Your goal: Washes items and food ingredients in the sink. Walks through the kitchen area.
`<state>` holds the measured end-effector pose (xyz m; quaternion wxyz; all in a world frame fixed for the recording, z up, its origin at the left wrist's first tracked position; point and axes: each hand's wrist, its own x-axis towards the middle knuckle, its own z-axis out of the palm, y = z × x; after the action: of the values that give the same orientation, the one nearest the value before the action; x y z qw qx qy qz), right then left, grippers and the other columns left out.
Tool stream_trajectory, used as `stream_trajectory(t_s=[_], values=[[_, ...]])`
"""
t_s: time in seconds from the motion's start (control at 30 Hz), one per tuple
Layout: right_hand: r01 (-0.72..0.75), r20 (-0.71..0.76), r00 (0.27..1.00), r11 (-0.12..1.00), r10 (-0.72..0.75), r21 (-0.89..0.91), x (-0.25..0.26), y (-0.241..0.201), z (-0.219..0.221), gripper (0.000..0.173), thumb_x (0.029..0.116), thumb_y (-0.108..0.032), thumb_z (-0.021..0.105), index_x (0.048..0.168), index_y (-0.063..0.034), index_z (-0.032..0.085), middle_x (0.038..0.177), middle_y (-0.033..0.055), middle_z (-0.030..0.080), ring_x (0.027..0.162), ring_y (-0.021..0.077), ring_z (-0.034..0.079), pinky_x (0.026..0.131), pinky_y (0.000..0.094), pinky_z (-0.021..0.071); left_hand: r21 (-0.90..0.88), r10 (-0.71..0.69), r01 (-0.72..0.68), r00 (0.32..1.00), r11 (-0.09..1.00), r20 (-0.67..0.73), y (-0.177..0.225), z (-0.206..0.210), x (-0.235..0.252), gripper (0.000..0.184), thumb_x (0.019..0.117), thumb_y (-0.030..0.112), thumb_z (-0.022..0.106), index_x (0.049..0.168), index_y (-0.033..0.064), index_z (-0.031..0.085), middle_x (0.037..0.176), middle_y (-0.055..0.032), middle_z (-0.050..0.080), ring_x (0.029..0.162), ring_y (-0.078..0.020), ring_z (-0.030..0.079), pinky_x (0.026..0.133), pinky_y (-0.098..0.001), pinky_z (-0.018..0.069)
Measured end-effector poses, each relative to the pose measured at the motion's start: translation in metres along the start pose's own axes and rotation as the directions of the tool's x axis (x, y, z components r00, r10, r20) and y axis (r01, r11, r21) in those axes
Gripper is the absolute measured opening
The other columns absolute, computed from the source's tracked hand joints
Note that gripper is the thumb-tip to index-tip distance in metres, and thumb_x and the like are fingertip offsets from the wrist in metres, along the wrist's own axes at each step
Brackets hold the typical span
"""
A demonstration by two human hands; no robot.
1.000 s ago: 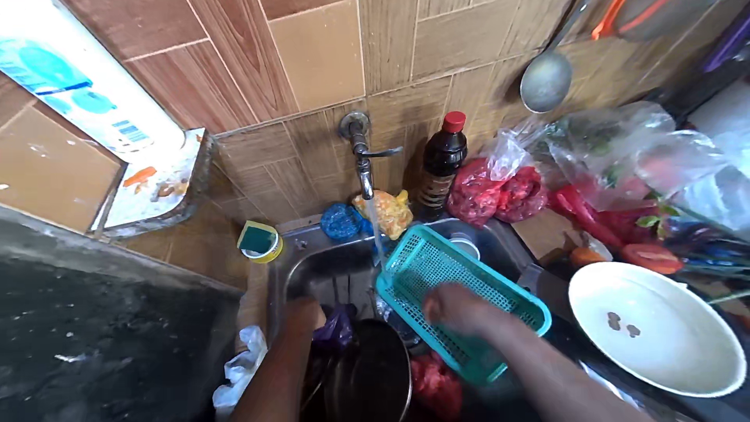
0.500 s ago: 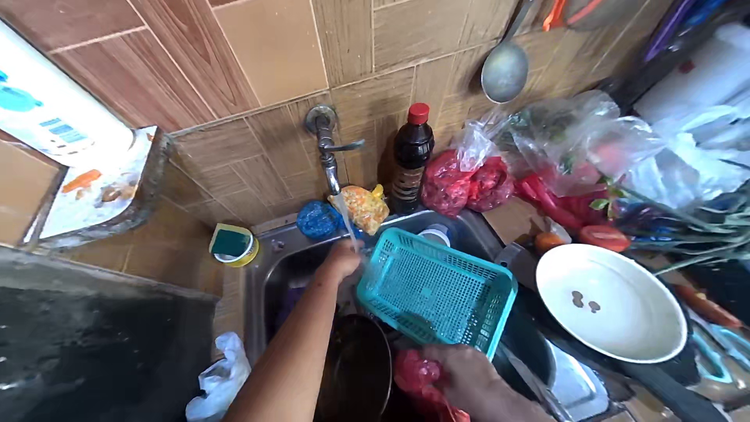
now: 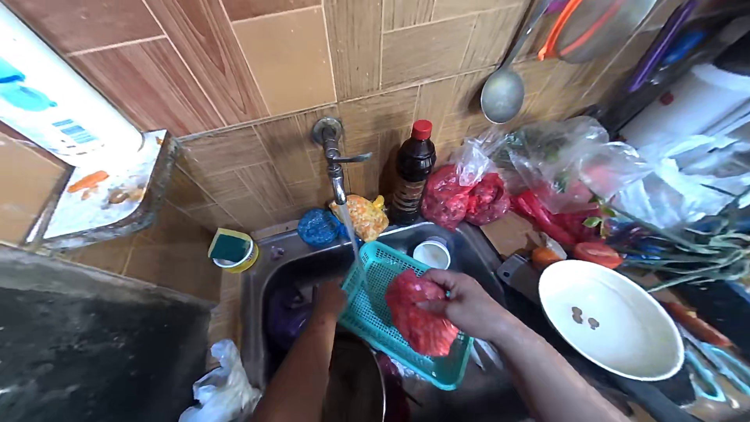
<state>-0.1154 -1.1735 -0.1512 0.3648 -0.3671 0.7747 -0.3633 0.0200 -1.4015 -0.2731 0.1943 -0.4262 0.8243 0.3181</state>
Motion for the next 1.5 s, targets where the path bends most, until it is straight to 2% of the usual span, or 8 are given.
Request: stream_trajectory(t_s=[0.23, 0.33, 0.43, 0.67, 0.93, 1.07, 1.3, 1.5], values=[[-0.003, 0.165, 0.986, 0.996, 0.017, -0.085, 0.087, -0.021, 0.041, 0.027, 0.0957, -0.001, 0.065, 0.121, -0.0075, 0.069, 0.115, 0.0165, 0.07, 0.111, 0.0306, 0.066, 0.099, 0.0546, 0.0514, 0.173, -0.019, 0.041, 0.992, 0.984, -0.127, 0.01, -0.024, -0.019, 0.056, 0.0922, 0.011, 0.067, 0.147, 0.0121, 0.056, 0.149, -0.0241, 0.048, 0.137, -0.0411, 0.049, 0.11, -0.0565, 0.0438], [-0.026, 0.189, 0.982, 0.994, 0.005, 0.109, 0.106, -0.019, 0.049, 0.031, 0.0948, 0.003, 0.063, 0.124, -0.0051, 0.067, 0.116, 0.0172, 0.069, 0.107, 0.0281, 0.067, 0.095, 0.0516, 0.0533, -0.42, 0.263, -0.276, 0.961, 0.865, -0.088, -0.003, -0.028, -0.024, 0.075, 0.0844, -0.005, 0.07, 0.153, 0.0089, 0.043, 0.144, -0.015, 0.057, 0.13, -0.0256, 0.058, 0.107, -0.0454, 0.0506], [-0.123, 0.132, 0.987, 0.966, 0.095, 0.227, 0.122, -0.01, 0.056, 0.032, 0.1009, -0.005, 0.06, 0.133, -0.0054, 0.061, 0.122, 0.0178, 0.067, 0.11, 0.0283, 0.066, 0.097, 0.051, 0.0534, -0.797, 0.283, -0.169, 0.959, 0.58, 0.002, -0.01, -0.016, -0.023, 0.087, 0.0852, 0.004, 0.079, 0.157, 0.0122, 0.03, 0.138, -0.0198, 0.058, 0.12, -0.0291, 0.065, 0.096, -0.0468, 0.0581], [-0.401, 0.008, 0.915, 0.912, 0.403, -0.088, 0.129, 0.041, 0.089, 0.053, 0.0993, -0.023, 0.067, 0.145, -0.0026, 0.051, 0.137, 0.0253, 0.061, 0.129, 0.0398, 0.059, 0.11, 0.0569, 0.0463, -0.314, -0.036, 0.023, 0.999, 0.949, -0.035, 0.013, 0.037, -0.002, 0.074, 0.0922, 0.026, 0.073, 0.152, -0.0025, 0.039, 0.145, -0.0239, 0.054, 0.136, -0.0335, 0.053, 0.115, -0.0487, 0.0419], [-0.472, 0.029, 0.856, 0.802, 0.516, -0.366, 0.116, 0.056, 0.12, 0.085, 0.0863, -0.046, 0.076, 0.157, -0.0142, 0.041, 0.148, 0.0181, 0.056, 0.133, 0.0371, 0.057, 0.105, 0.0603, 0.0485, -0.187, 0.01, -0.022, 0.998, 0.982, -0.065, 0.024, 0.048, -0.006, 0.07, 0.0932, 0.018, 0.07, 0.152, -0.0049, 0.038, 0.145, -0.0245, 0.055, 0.136, -0.0343, 0.054, 0.115, -0.0479, 0.0413], [-0.478, -0.022, 0.854, 0.769, 0.519, -0.425, 0.119, 0.065, 0.125, 0.072, 0.0952, -0.028, 0.069, 0.158, -0.009, 0.039, 0.149, 0.0212, 0.054, 0.132, 0.0405, 0.058, 0.103, 0.0593, 0.0503, -0.162, 0.051, -0.06, 0.997, 0.985, -0.059, 0.037, 0.049, -0.019, 0.066, 0.0979, 0.02, 0.066, 0.153, -0.0051, 0.038, 0.146, -0.0249, 0.054, 0.136, -0.0341, 0.054, 0.116, -0.0465, 0.0407], [-0.396, 0.078, 0.89, 0.846, 0.45, -0.358, 0.112, 0.097, 0.066, 0.043, 0.0984, -0.025, 0.067, 0.133, -0.0011, 0.065, 0.139, 0.0243, 0.062, 0.135, 0.0399, 0.055, 0.114, 0.0583, 0.0405, -0.213, 0.058, -0.053, 0.998, 0.976, 0.016, 0.014, 0.025, -0.024, 0.064, 0.0972, 0.018, 0.067, 0.152, -0.002, 0.04, 0.15, -0.0233, 0.05, 0.141, -0.0324, 0.049, 0.119, -0.0468, 0.0378], [-0.469, 0.115, 0.883, 0.856, 0.455, 0.217, 0.085, 0.108, 0.038, 0.036, 0.0975, 0.0, 0.062, 0.133, -0.0003, 0.063, 0.129, 0.0212, 0.064, 0.113, 0.029, 0.066, 0.099, 0.0451, 0.054, -0.362, 0.06, -0.088, 0.994, 0.928, -0.09, 0.03, 0.0, -0.04, 0.054, 0.0936, 0.009, 0.067, 0.144, 0.0011, 0.051, 0.137, -0.0225, 0.06, 0.128, -0.0322, 0.059, 0.109, -0.0488, 0.0475]])
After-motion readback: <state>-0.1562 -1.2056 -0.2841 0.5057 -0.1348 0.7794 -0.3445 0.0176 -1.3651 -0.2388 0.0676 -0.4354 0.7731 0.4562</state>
